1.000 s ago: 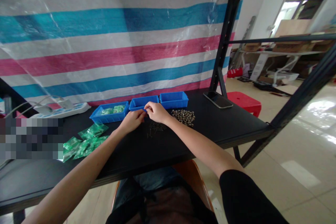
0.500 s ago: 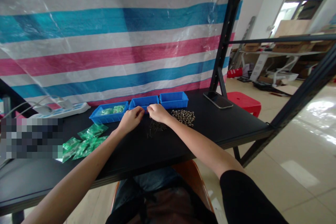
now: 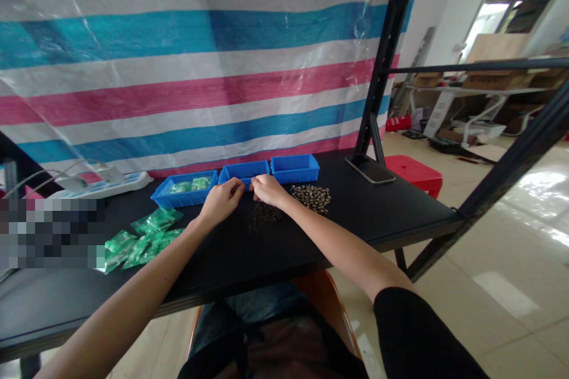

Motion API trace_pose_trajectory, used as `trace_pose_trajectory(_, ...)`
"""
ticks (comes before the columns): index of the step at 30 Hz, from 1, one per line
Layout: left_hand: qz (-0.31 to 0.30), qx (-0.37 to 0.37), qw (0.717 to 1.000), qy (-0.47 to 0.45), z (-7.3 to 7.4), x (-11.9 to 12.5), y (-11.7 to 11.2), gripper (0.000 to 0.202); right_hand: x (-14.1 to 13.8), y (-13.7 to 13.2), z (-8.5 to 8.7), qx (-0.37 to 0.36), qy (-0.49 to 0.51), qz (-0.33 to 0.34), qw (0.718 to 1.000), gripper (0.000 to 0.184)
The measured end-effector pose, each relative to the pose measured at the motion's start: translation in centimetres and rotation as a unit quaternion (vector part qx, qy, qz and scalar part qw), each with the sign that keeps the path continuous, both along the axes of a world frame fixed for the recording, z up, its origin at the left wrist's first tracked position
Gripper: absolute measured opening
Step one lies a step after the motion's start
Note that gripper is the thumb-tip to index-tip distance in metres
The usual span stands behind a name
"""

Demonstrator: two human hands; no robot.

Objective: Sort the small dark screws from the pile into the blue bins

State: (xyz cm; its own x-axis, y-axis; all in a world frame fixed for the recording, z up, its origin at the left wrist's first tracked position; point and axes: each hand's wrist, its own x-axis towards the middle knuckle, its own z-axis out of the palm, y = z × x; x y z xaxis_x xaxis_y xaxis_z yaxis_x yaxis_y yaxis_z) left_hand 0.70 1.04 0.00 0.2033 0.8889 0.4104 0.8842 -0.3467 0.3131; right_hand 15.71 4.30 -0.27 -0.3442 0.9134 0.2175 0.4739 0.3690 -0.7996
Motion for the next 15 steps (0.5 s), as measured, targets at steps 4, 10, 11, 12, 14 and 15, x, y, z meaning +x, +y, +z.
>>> trace_pose_trajectory(4, -0.002, 0.005, 1.0, 0.003, -0.07, 0.07, -0.02, 0.026, -0.09, -0.26, 0.17, 0.02, -0.018, -0.015, 1.0, 0.035)
trace_pose_trajectory(10, 0.0, -0.007, 1.0, 0.011, -0.07, 0.22, -0.07, 0.025, -0.07, -0.54, 0.51, 0.051, -0.075, -0.026, 0.996, 0.037)
trace_pose_trajectory(11, -0.002, -0.009, 1.0, 0.012, -0.06, 0.25, -0.08, 0.025, -0.07, -0.58, 0.56, 0.058, -0.086, -0.027, 0.994, 0.037)
trace_pose_trajectory(12, -0.005, -0.011, 1.0, 0.014, -0.04, 0.28, -0.1, 0.025, -0.07, -0.62, 0.6, 0.065, -0.099, -0.028, 0.993, 0.038)
trace_pose_trajectory(14, -0.013, -0.015, 1.0, 0.019, -0.02, 0.34, -0.12, 0.024, -0.11, -0.71, 0.64, 0.078, -0.128, -0.035, 0.988, 0.038)
trace_pose_trajectory(15, -0.016, -0.018, 0.999, 0.022, -0.02, 0.37, -0.14, 0.024, -0.14, -0.76, 0.65, 0.083, -0.143, -0.04, 0.985, 0.038)
